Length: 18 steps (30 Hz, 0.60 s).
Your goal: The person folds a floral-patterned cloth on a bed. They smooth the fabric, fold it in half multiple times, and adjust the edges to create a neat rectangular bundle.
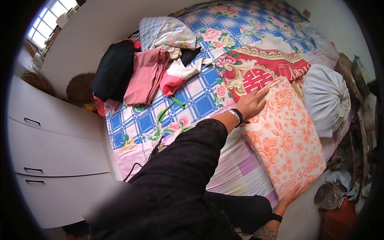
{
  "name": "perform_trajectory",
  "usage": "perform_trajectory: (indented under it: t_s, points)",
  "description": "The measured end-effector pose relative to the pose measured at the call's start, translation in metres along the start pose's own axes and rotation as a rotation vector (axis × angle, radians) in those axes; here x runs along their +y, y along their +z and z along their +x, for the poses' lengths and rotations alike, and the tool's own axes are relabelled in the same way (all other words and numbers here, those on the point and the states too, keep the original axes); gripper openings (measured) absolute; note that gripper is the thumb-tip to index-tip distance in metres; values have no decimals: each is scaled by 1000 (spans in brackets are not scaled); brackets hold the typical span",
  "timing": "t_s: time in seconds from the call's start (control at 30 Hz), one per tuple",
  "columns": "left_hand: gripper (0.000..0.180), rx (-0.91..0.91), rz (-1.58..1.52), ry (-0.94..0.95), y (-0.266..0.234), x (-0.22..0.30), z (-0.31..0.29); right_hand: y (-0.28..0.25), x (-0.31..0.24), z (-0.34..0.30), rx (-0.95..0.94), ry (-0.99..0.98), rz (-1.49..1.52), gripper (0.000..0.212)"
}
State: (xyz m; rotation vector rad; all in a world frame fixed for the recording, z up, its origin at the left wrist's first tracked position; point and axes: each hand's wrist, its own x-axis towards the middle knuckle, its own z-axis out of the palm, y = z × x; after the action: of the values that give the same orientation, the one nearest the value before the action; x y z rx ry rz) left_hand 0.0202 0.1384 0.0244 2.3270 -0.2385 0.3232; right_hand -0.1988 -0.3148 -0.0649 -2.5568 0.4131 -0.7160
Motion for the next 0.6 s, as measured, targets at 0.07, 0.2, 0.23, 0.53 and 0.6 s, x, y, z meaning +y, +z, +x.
perform_trajectory:
  t_s: [0.07,0.2,0.23,0.53,0.6]
  points:
    - [54,-13,14,-6,0,1,0,-1,-6,0,-22,98,5,57]
    - [54,-21,2,-31,-2,1,0,-7,-20,3,-23,-19,39,58]
    - [54,-27,4,-31,-2,1,0,-8,-22,3,-25,-25,30,58]
    - [53,0,-19,-2,2,-4,1,-3,-8,-1,-7,-4,-11,57]
    - [53,1,-16,-1,1,-4,1,-2,-4,-1,4,-21,-23,58]
